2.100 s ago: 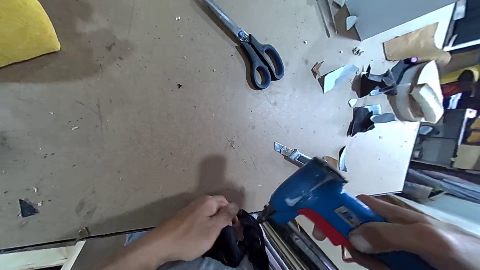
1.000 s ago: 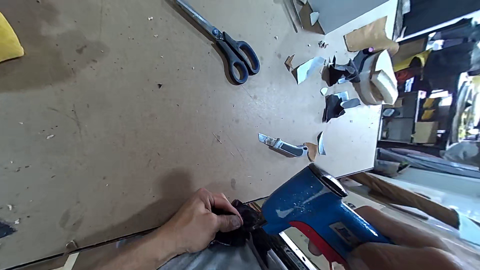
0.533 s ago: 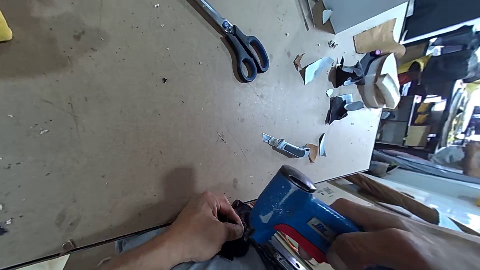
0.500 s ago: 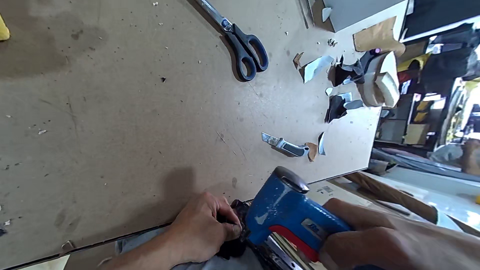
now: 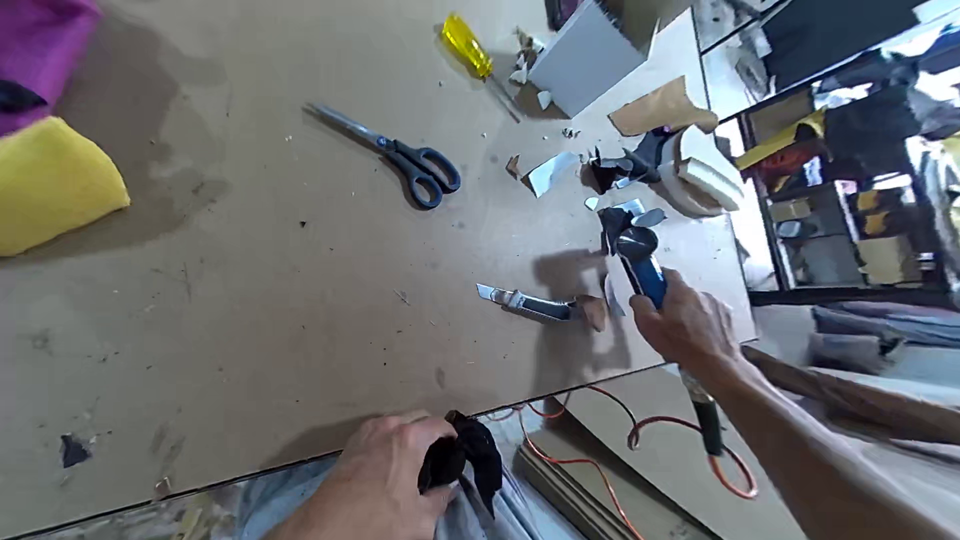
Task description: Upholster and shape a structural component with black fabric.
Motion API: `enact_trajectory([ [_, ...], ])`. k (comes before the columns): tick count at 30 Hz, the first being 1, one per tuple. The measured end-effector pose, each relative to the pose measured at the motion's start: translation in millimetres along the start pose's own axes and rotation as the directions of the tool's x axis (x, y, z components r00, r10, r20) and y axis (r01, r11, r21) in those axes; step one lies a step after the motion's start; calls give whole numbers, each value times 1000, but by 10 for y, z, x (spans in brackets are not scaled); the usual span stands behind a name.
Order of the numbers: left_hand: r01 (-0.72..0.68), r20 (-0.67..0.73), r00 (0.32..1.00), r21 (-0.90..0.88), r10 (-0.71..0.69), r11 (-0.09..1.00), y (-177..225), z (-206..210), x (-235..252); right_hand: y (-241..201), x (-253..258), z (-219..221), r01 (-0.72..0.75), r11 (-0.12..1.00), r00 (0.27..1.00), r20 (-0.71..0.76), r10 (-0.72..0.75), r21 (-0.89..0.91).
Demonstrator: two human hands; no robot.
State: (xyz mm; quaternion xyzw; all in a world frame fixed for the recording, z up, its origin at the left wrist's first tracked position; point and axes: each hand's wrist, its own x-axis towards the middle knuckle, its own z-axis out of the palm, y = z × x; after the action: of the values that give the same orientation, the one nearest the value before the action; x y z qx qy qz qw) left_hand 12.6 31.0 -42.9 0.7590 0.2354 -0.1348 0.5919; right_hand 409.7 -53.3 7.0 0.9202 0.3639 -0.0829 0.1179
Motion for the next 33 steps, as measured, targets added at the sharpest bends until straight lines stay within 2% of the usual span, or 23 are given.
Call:
enact_trajectory([
  [2, 42, -141, 989, 18, -39, 999, 42, 39, 28, 66, 68, 276, 36, 999, 996, -83, -32, 40],
  [3, 51, -212, 976, -22, -54, 998, 49, 21, 55, 59, 26, 335, 120, 990, 984, -141, -109, 70],
  [5, 44, -312, 946, -143, -87, 989, 25, -84, 70, -76, -188, 397, 370, 920, 911, -246, -331, 132],
  [7, 8, -313, 943, -330, -118, 944, -42, -287, 37, -271, -331, 632, 544, 826, 823, -290, -489, 151],
  [8, 16, -268, 953, -425, -142, 905, -69, -383, -2, -344, -358, 801, 570, 807, 807, -287, -516, 152],
  [10, 72, -209, 956, -509, -205, 857, -117, -492, -85, -454, -307, 1035, 578, 800, 802, -296, -519, 165],
  [13, 134, -161, 958, -481, -237, 867, -157, -502, -152, -585, -213, 1003, 545, 814, 827, -292, -481, 201],
  [15, 134, -163, 962, -424, -221, 895, -111, -476, -134, -643, -263, 867, 460, 828, 888, -186, -421, 320],
  [16, 124, -187, 957, -427, -222, 896, -60, -458, -100, -648, -317, 776, 388, 812, 918, -99, -385, 436],
  [17, 106, -209, 952, -458, -223, 883, -14, -428, -58, -633, -398, 687, 289, 773, 934, 10, -356, 565],
  [19, 99, -211, 948, -514, -238, 852, 51, -338, 32, -569, -659, 595, 109, 610, 926, 143, -349, 785],
  [21, 134, -196, 939, -548, -283, 826, 89, -281, 130, -556, -993, 547, 13, 430, 916, 162, -368, 903],
  [23, 114, -223, 927, -600, -302, 792, 83, -285, 184, -649, -1336, 511, -13, 329, 910, 148, -387, 944],
  [25, 55, -259, 906, -712, -335, 700, 114, -307, 153, -843, -1601, 552, -16, 314, 904, 148, -401, 949],
  [27, -45, -297, 873, -839, -386, 543, 224, -326, 85, -1077, -1705, 662, -12, 332, 924, 138, -357, 943],
  [29, -164, -330, 843, -909, -424, 383, 304, -317, 59, -1239, -1671, 704, -4, 297, 961, 87, -264, 955],
  [31, -215, -300, 851, -948, -431, 235, 347, -292, 40, -1244, -1501, 644, 14, 236, 980, 33, -196, 972],
  [32, -207, -281, 877, -953, -389, 220, 329, -259, 8, -1199, -1378, 576, 23, 249, 979, 28, -199, 968],
  [33, -188, -274, 912, -941, -305, 281, 274, -231, -28, -1151, -1225, 476, 38, 298, 972, 33, -231, 954],
])
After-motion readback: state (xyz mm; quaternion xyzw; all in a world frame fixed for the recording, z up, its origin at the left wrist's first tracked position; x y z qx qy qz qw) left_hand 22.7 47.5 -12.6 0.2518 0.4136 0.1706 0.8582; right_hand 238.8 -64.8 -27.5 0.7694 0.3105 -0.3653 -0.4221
